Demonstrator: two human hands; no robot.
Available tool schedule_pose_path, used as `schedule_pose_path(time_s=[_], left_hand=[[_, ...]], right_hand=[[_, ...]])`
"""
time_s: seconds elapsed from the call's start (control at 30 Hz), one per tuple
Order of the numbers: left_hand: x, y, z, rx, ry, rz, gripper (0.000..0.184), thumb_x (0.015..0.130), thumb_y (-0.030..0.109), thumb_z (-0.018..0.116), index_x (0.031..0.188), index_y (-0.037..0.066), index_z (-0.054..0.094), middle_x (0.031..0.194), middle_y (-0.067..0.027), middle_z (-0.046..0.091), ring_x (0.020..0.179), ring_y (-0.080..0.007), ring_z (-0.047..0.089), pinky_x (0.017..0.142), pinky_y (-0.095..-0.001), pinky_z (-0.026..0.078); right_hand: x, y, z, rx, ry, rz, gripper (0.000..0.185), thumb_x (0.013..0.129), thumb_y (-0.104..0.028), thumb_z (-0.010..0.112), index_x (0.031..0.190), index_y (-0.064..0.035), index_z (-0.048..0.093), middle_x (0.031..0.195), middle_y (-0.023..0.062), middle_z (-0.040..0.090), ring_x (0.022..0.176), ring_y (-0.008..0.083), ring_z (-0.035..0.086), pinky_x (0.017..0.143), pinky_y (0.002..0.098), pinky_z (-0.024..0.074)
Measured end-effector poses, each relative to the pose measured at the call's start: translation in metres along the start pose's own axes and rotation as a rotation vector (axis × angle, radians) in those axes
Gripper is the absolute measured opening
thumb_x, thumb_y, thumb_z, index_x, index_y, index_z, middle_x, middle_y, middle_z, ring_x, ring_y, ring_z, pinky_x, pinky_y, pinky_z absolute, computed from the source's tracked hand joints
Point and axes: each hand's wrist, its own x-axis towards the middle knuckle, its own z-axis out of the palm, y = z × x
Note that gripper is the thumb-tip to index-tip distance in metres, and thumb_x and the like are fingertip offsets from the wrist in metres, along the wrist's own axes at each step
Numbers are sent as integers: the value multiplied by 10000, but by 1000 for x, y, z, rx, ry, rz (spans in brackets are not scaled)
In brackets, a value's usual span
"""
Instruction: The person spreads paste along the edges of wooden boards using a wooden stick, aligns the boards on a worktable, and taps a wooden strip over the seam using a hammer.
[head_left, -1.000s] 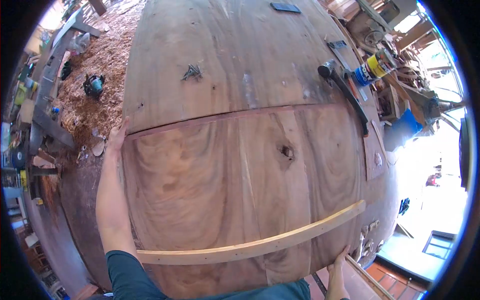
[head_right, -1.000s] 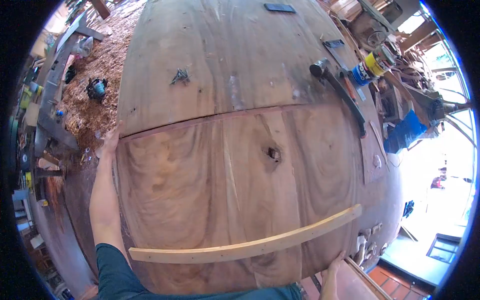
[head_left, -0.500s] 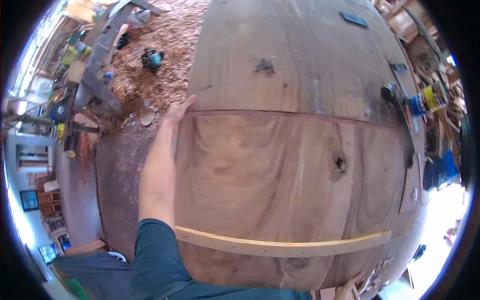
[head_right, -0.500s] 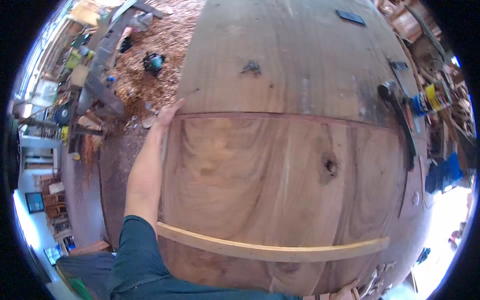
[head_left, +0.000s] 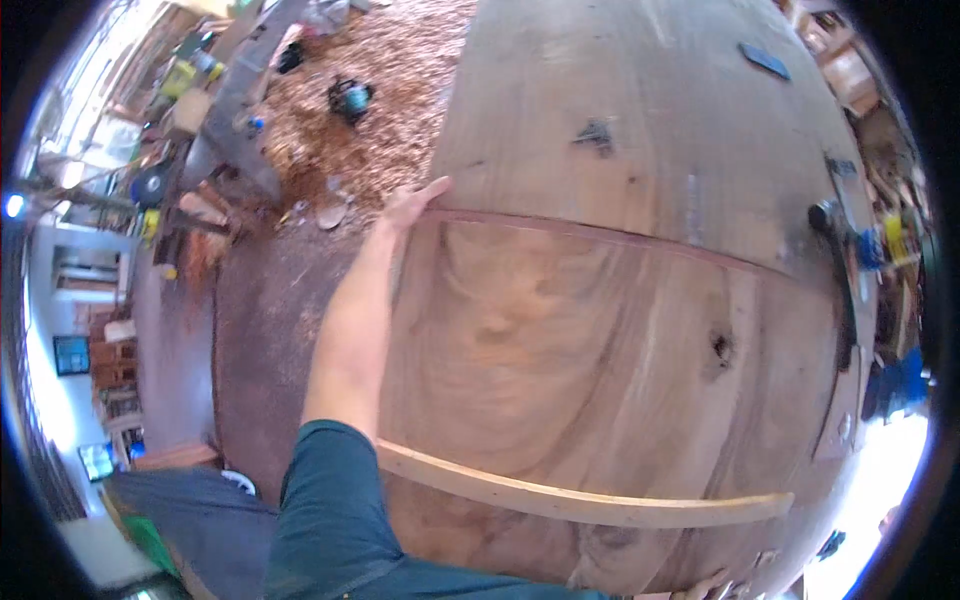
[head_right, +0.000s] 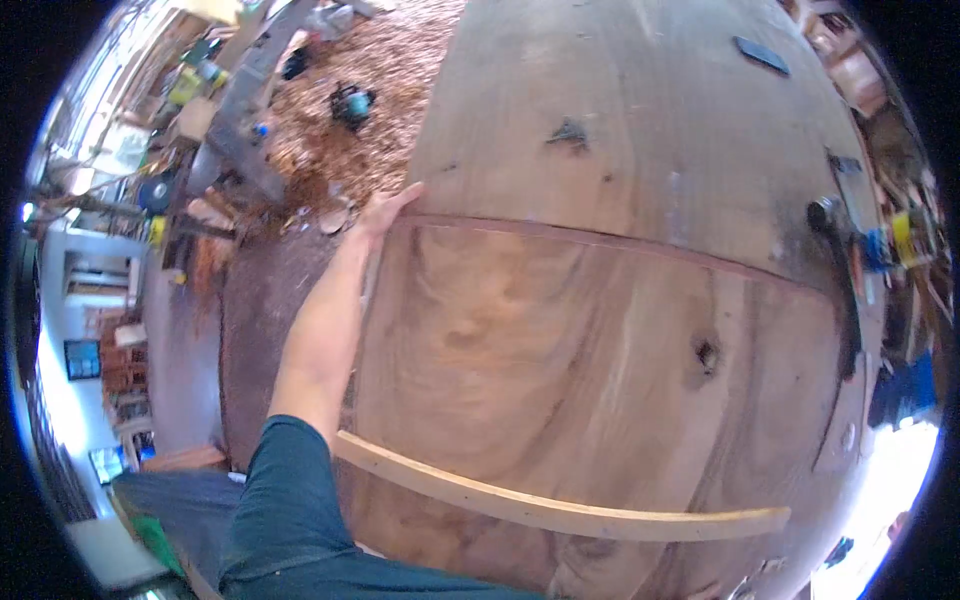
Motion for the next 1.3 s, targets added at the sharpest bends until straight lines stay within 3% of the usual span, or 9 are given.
schedule_pose_path(time_s=[0.07,0.13,0.2,0.27,0.57,0.67,1.1,1.27,1.3], left_hand=[[2,7,4,177,73,48,772,890,463,751,1451,-9,506,1434,-152,569,1358,-298,511,1151,-420,391],[3,6,12,-395,-240,87,617,956,300,708,1468,25,499,1427,-113,575,1288,-252,571,1071,-413,494],[27,-21,3,-182,-18,173,531,938,353,731,1359,49,620,1280,-65,667,1073,-193,674,934,-372,566],[17,-12,4,-311,-140,15,503,937,387,730,1276,21,672,1208,-66,700,1043,-171,676,906,-354,557],[-3,14,1,-114,-136,17,573,930,475,713,1236,-9,691,1178,-82,712,1051,-191,671,935,-352,516],[2,8,-2,-214,-169,-76,610,923,473,723,1276,-21,662,1224,-92,696,1090,-200,658,1001,-346,482],[21,-12,-4,-182,-194,-9,648,946,452,697,1333,-61,610,1296,-108,667,1145,-222,649,1034,-338,466],[17,-17,-8,-297,-183,-45,680,925,465,722,1315,-82,618,1292,-111,666,1166,-205,620,1036,-328,456],[21,-20,-9,-242,-150,-6,694,918,478,726,1318,-78,618,1299,-114,662,1175,-202,614,1037,-328,452]], right_hand=[[-5,2,-5,18,-45,-4,1075,879,-815,479,1614,-93,173,1636,159,275,1475,369,313,1204,538,305],[-15,27,-31,96,15,-42,1068,882,-807,487,1614,-94,174,1637,162,269,1470,367,321,1200,535,312],[-28,27,-28,138,83,-65,1057,884,-799,499,1608,-94,191,1630,166,281,1459,368,342,1187,542,332],[-71,8,13,155,119,-29,1047,880,-799,507,1598,-91,223,1614,164,318,1443,373,369,1165,562,356],[-46,21,-12,203,96,69,1010,903,-773,507,1545,-18,311,1560,173,405,1405,404,417,1135,578,379],[-65,-6,17,160,227,70,1019,902,-774,509,1554,-20,297,1566,179,395,1408,403,408,1146,574,363],[-59,-4,12,125,178,31,1036,922,-777,448,1584,-9,231,1614,191,310,1480,394,297,1176,580,306],[71,57,-127,-255,172,-60,870,1008,-640,448,1537,35,309,1579,252,339,1437,384,383,1150,464,385],[62,28,-124,-425,323,-161,795,1015,-557,483,1507,50,339,1535,265,383,1349,387,449,1093,451,428]])
